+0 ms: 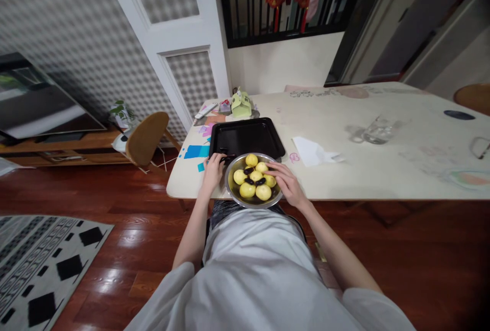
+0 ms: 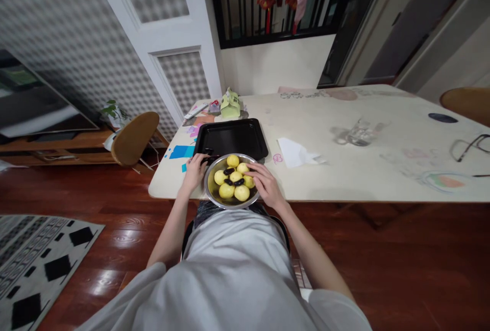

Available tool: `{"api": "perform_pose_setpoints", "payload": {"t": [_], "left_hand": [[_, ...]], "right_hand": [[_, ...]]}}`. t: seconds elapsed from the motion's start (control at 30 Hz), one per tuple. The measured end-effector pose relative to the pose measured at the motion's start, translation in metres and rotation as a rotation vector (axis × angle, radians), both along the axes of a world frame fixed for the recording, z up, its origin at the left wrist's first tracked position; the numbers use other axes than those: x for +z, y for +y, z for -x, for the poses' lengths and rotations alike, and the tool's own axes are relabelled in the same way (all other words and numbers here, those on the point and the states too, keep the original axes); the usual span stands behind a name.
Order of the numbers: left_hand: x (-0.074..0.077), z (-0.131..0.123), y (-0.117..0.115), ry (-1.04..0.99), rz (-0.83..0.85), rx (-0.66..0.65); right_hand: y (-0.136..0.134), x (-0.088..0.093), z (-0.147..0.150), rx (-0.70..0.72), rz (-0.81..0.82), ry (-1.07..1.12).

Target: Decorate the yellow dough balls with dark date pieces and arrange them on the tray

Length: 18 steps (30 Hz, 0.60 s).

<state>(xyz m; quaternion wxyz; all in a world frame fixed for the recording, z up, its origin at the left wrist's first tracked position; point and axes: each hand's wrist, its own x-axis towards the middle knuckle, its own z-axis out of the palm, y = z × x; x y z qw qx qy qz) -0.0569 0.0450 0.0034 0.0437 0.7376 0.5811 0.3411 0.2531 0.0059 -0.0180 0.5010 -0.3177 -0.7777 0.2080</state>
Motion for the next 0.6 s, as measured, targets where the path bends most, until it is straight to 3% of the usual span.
{"api": "perform_pose_setpoints", "payload": {"t": [0.27, 0.43, 0.6], "left_hand": [[0.0, -0.002, 0.003, -0.168, -0.157, -0.082], [0.025, -0.021, -0.014, -0.233, -0.242, -0.206], [0.048, -0.052, -0.03, -0.207, -0.168, -0.434]], "right_hand": [[0.001, -0.001, -0.001, 0.01, -0.002, -0.001], [0.0, 0.001, 0.0, 0.019, -0.016, -0.001], [0.0, 0.0, -0.001, 0.006, -0.013, -0.004]]}}
